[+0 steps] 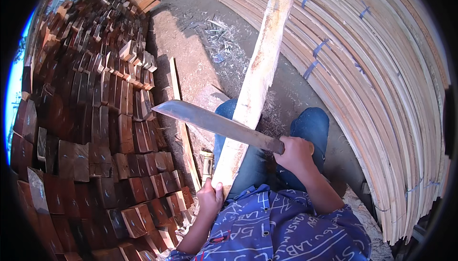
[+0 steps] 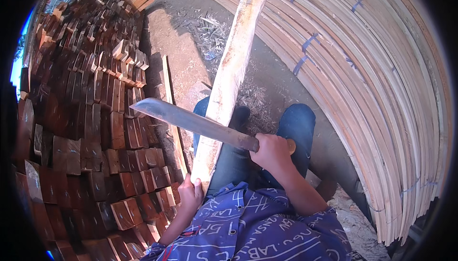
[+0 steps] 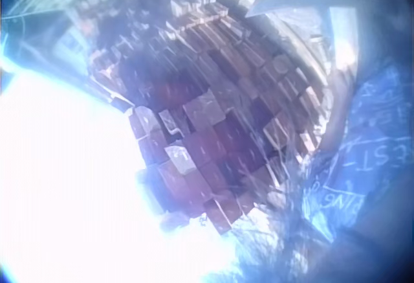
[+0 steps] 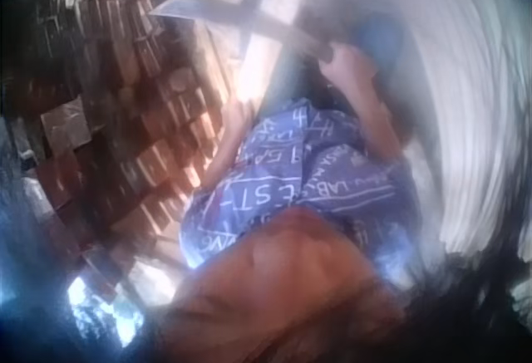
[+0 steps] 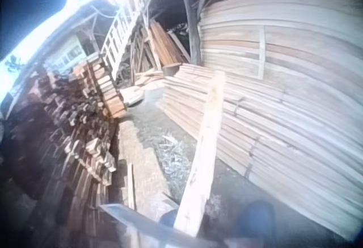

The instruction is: The person uses a large curved blade to shave and smooth a long, thin piece of wood held between their knees. They repeatedly draw the blade along the wood's length to remove thin shavings, refining its shape.

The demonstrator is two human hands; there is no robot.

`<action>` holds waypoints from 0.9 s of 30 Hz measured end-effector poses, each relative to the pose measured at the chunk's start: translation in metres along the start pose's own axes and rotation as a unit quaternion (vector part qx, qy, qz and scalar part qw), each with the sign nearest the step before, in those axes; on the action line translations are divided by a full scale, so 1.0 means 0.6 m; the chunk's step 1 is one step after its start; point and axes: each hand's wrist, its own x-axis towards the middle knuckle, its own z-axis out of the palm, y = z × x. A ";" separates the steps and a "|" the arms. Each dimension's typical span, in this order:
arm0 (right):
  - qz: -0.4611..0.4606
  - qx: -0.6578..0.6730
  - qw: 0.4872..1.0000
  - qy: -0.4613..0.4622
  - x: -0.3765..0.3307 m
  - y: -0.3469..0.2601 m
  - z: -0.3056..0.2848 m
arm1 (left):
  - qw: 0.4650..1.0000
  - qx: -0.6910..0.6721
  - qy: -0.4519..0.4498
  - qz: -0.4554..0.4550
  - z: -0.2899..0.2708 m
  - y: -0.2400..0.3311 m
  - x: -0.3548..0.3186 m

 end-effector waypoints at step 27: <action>0.168 0.450 0.875 -0.065 0.078 0.105 -0.006 | 0.998 0.026 -0.038 0.036 -0.012 0.008 0.050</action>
